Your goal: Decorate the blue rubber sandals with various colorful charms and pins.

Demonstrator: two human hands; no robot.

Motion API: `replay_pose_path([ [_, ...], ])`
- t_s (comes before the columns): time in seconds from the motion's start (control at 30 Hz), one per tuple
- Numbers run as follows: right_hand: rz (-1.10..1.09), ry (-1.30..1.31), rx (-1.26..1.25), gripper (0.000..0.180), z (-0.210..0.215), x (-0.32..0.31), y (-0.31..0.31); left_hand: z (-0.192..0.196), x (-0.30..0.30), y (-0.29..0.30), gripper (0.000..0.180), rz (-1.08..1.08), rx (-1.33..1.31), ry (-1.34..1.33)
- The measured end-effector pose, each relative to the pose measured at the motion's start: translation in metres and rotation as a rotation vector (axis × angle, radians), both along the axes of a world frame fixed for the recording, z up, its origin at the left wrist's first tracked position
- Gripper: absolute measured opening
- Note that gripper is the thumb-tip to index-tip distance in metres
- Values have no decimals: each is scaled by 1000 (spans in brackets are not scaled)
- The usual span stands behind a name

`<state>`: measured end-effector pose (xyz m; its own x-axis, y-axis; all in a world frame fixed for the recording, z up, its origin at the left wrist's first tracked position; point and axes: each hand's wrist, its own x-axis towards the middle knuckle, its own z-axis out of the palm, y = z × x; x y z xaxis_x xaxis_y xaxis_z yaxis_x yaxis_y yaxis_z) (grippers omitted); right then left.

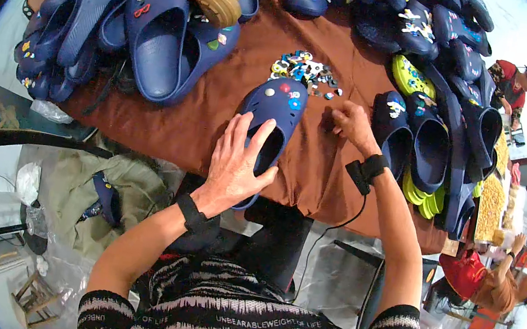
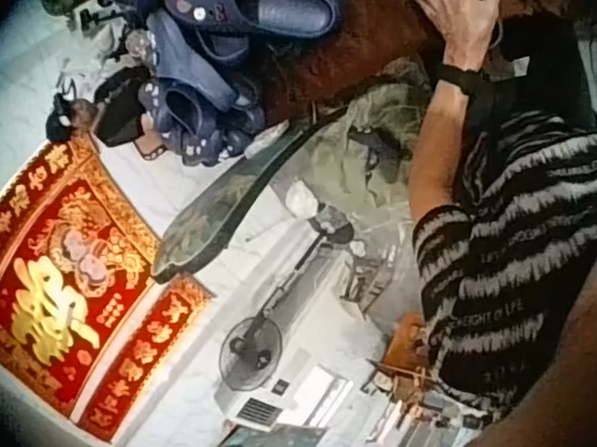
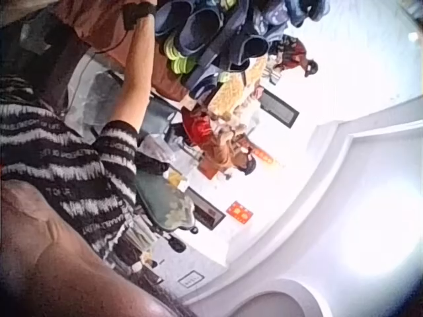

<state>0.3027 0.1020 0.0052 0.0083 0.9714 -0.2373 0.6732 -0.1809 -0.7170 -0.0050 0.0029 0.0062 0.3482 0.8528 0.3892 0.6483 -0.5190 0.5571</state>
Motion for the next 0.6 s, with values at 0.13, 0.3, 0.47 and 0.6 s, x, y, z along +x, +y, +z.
replay_pose_path([
  [0.13, -112, -109, 300, 18, -24, 16, 31, 1, 2, -3, 89, 16, 1, 35],
  [0.3, -253, -109, 365, 23, -39, 27, 54, 1, 4, -3, 87, 15, -15, 65],
  [0.47, -103, -332, 372, 19, -33, 13, 54, -3, -1, -2, 89, 8, -6, 26],
  [0.6, -140, -347, 388, 20, -37, 18, 53, 0, 2, -2, 88, 14, -1, 61],
])
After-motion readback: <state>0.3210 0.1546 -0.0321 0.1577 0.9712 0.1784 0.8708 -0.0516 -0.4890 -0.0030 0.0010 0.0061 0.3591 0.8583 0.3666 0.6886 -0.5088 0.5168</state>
